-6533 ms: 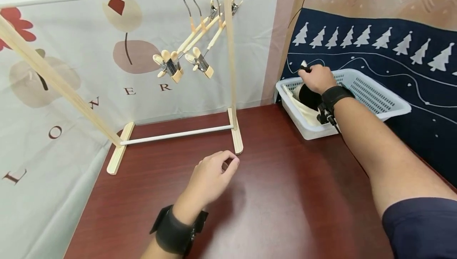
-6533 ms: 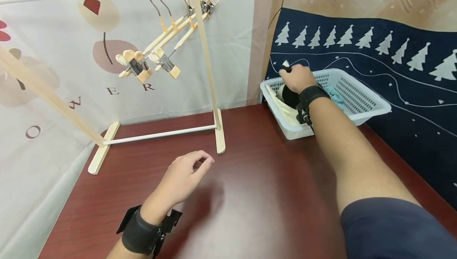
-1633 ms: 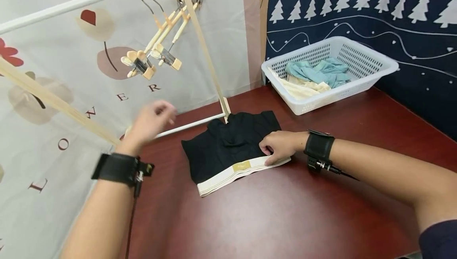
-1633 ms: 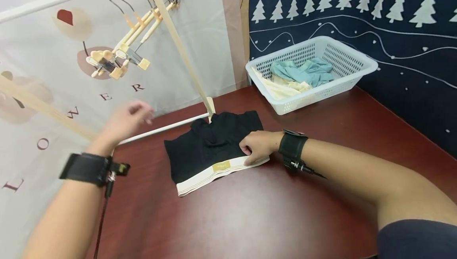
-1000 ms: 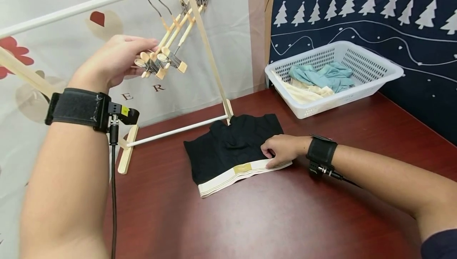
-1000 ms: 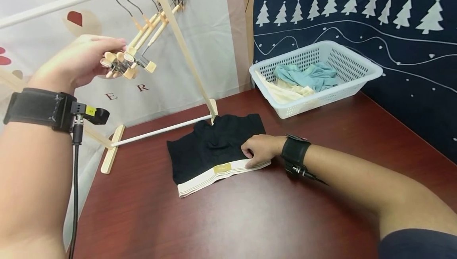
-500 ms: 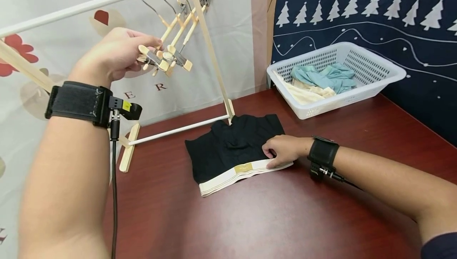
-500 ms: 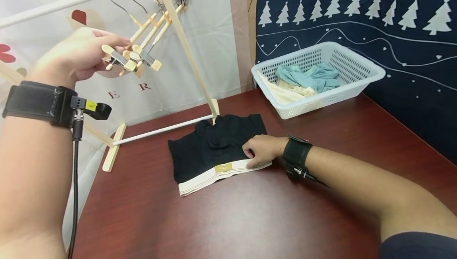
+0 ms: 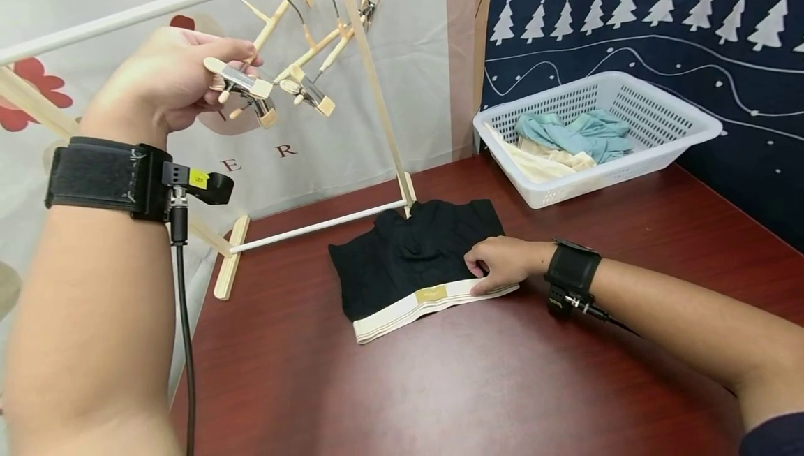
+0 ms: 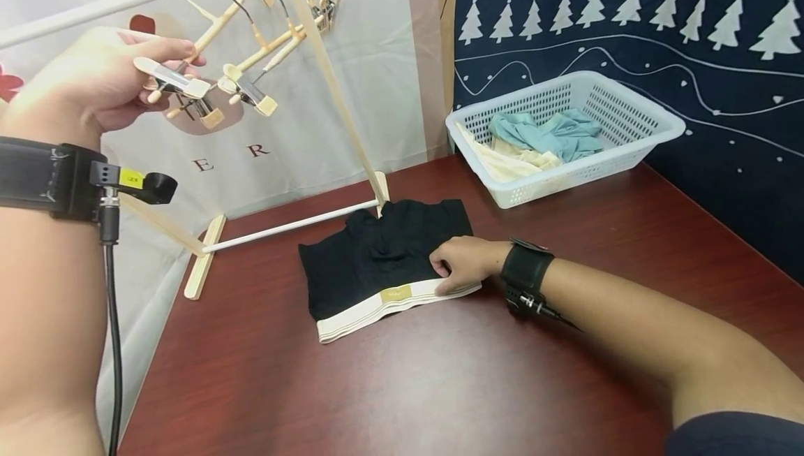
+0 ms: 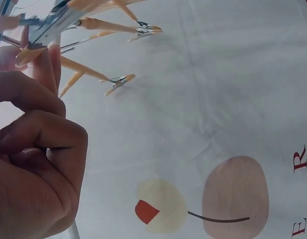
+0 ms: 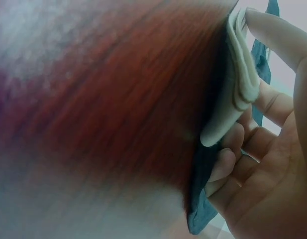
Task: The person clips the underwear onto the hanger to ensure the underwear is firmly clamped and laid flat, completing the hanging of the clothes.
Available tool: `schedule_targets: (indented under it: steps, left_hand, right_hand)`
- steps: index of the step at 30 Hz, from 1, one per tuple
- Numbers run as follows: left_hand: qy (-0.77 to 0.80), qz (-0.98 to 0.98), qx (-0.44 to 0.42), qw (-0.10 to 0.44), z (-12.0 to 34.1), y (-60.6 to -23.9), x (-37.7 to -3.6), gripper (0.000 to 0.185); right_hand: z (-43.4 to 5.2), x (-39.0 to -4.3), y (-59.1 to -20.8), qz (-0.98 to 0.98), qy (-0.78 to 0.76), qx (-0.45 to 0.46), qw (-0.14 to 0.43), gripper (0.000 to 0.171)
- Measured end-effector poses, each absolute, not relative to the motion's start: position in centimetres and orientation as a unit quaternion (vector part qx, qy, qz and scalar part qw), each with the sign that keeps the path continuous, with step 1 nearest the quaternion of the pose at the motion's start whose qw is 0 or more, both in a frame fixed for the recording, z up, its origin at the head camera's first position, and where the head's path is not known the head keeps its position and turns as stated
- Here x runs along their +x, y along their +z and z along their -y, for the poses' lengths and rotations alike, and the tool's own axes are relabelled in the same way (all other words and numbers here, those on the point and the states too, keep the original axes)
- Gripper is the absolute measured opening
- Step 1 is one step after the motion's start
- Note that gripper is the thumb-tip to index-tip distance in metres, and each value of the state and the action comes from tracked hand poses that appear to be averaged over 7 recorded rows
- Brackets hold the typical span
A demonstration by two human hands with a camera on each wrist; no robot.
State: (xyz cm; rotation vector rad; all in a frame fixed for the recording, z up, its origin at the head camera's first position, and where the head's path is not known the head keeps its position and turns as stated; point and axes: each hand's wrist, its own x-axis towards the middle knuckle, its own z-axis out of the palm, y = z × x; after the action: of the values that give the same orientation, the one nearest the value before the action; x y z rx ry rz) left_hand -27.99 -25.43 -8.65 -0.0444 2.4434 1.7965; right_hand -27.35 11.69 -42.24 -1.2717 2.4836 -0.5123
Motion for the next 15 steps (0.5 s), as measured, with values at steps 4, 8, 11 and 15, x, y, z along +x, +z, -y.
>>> schedule_targets:
  steps: [4, 8, 11, 15]
  left_hand:
    - [0.645, -0.763, -0.016, 0.049, 25.5, -8.6, -27.8, 0.016]
    - [0.682, -0.730, -0.020, 0.042, 25.4, -8.8, -27.6, 0.015]
    - [0.696, -0.717, -0.014, 0.034, 25.7, -8.7, -27.3, 0.014]
    - [0.702, -0.712, -0.003, 0.022, 26.8, -8.2, -26.5, 0.015]
  right_hand:
    - [-11.7, -27.0, -42.0, -0.868, -0.178, -0.439, 0.147, 0.034]
    - [-11.6, -26.6, -41.9, -0.867, -0.183, -0.440, 0.146, 0.034]
    - [-11.5, -26.4, -41.8, -0.865, -0.185, -0.442, 0.146, 0.034]
    - [-11.3, -26.1, -41.5, -0.866, -0.183, -0.444, 0.140, 0.034]
